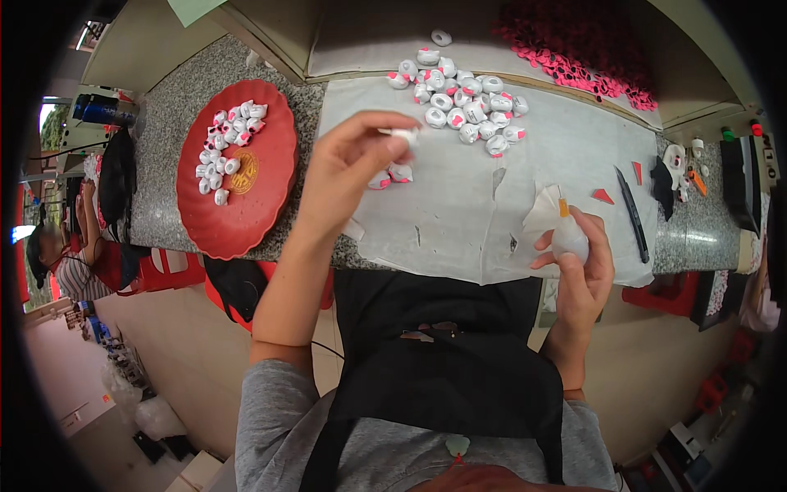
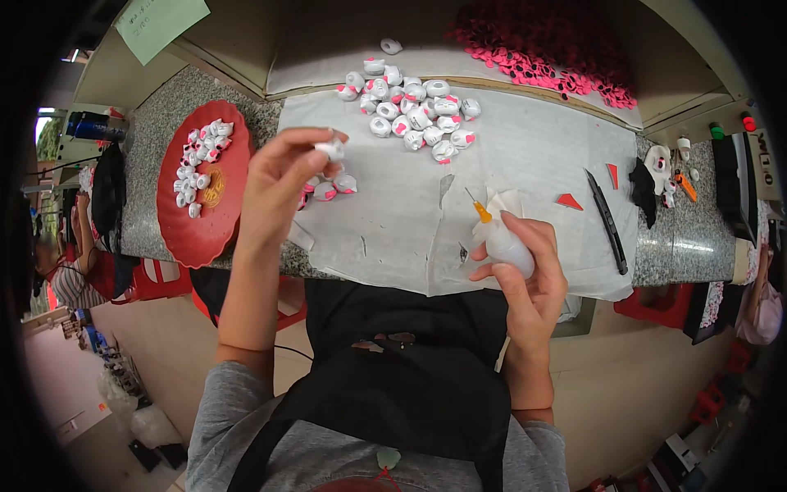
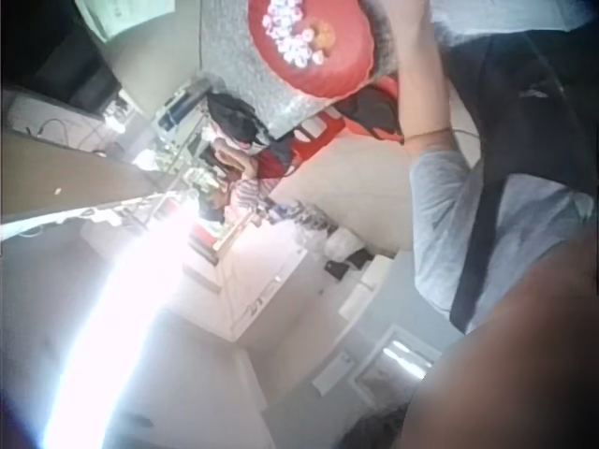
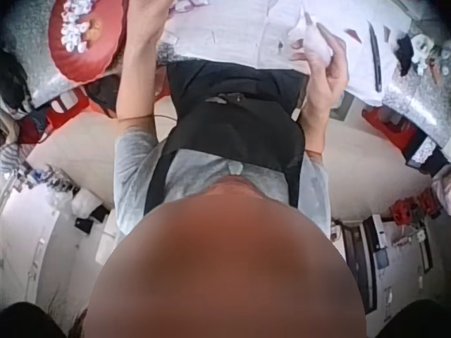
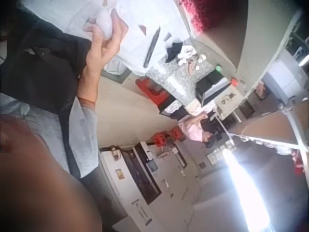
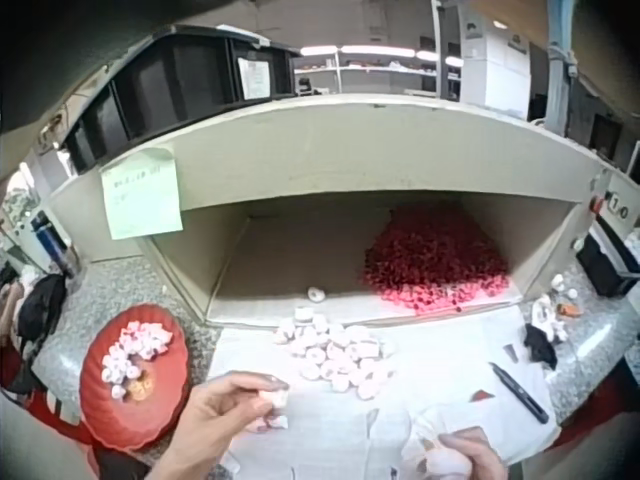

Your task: The recorder is applying glue from a small plastic bottle to small white toy cat heads and placing them on a red plate.

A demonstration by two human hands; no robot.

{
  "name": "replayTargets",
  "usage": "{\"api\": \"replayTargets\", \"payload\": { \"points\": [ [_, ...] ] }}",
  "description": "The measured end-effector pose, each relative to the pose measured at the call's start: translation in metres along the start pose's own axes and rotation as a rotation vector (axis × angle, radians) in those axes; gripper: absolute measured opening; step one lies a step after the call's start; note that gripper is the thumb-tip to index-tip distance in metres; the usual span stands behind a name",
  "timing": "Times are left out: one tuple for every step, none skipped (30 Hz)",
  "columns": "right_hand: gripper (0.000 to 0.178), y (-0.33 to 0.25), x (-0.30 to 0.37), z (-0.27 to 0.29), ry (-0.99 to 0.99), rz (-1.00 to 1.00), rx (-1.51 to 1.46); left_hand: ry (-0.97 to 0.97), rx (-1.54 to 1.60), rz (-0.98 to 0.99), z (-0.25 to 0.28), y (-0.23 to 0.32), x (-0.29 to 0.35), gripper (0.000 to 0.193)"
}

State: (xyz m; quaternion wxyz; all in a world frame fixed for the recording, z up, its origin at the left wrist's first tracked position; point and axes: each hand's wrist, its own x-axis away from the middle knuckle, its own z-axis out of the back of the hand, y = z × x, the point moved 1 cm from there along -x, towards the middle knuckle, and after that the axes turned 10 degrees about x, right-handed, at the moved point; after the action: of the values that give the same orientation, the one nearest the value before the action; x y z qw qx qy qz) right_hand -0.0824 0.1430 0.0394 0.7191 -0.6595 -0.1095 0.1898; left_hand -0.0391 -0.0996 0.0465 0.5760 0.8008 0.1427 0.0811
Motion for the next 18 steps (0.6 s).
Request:
{"api": "replayTargets", "payload": {
  "points": [
    [0.026,-0.001,0.001,0.001,0.032,0.018,-0.074,-0.011,0.151,-0.01,-0.007,-0.003,0.01,0.013],
    [0.024,-0.003,0.002,0.001,0.065,0.037,-0.146,-0.024,0.303,-0.019,-0.015,-0.009,0.018,0.012],
    [0.026,-0.005,0.001,0.001,0.033,0.106,-0.245,-0.025,0.356,-0.036,-0.017,-0.016,0.027,0.017],
    [0.026,-0.009,-0.001,-0.001,0.04,0.103,-0.238,-0.032,0.363,-0.031,-0.023,-0.02,0.034,0.017],
    [0.03,-0.015,-0.003,-0.005,0.136,0.109,-0.351,-0.016,0.438,-0.02,-0.03,-0.025,0.039,0.018],
    [0.034,-0.02,-0.004,-0.009,0.229,0.114,-0.464,0.004,0.513,-0.008,-0.036,-0.028,0.045,0.019],
    [0.034,-0.024,-0.006,-0.012,0.266,0.141,-0.436,-0.002,0.553,-0.017,-0.041,-0.031,0.049,0.026],
    [0.034,-0.025,-0.004,-0.015,0.273,0.139,-0.425,-0.007,0.564,-0.011,-0.047,-0.035,0.053,0.026],
    [0.034,-0.027,-0.003,-0.016,0.265,0.258,-0.315,0.03,0.523,-0.011,-0.051,-0.038,0.055,0.027],
    [0.035,-0.029,-0.002,-0.018,0.254,0.375,-0.204,0.068,0.481,-0.011,-0.053,-0.041,0.058,0.029],
    [0.041,-0.028,0.002,-0.018,0.22,0.437,-0.055,0.055,0.485,0.002,-0.053,-0.045,0.061,0.034],
    [0.041,-0.027,0.005,-0.019,0.22,0.436,-0.043,0.053,0.497,0.005,-0.055,-0.045,0.062,0.034],
    [0.041,-0.027,0.009,-0.021,0.203,0.522,0.055,0.049,0.485,0.005,-0.057,-0.044,0.063,0.033],
    [0.041,-0.028,0.011,-0.023,0.184,0.606,0.152,0.045,0.472,0.006,-0.058,-0.044,0.063,0.033],
    [0.041,-0.029,0.012,-0.027,0.193,0.64,0.152,0.048,0.478,0.007,-0.058,-0.045,0.064,0.033],
    [0.041,-0.029,0.012,-0.027,0.189,0.638,0.155,0.045,0.485,-0.004,-0.058,-0.045,0.064,0.032],
    [0.039,-0.03,0.014,-0.027,0.155,0.644,0.149,0.042,0.491,-0.015,-0.058,-0.045,0.065,0.032],
    [0.039,-0.029,0.015,-0.028,0.121,0.65,0.141,0.047,0.494,-0.014,-0.057,-0.046,0.065,0.032]
  ]
}}
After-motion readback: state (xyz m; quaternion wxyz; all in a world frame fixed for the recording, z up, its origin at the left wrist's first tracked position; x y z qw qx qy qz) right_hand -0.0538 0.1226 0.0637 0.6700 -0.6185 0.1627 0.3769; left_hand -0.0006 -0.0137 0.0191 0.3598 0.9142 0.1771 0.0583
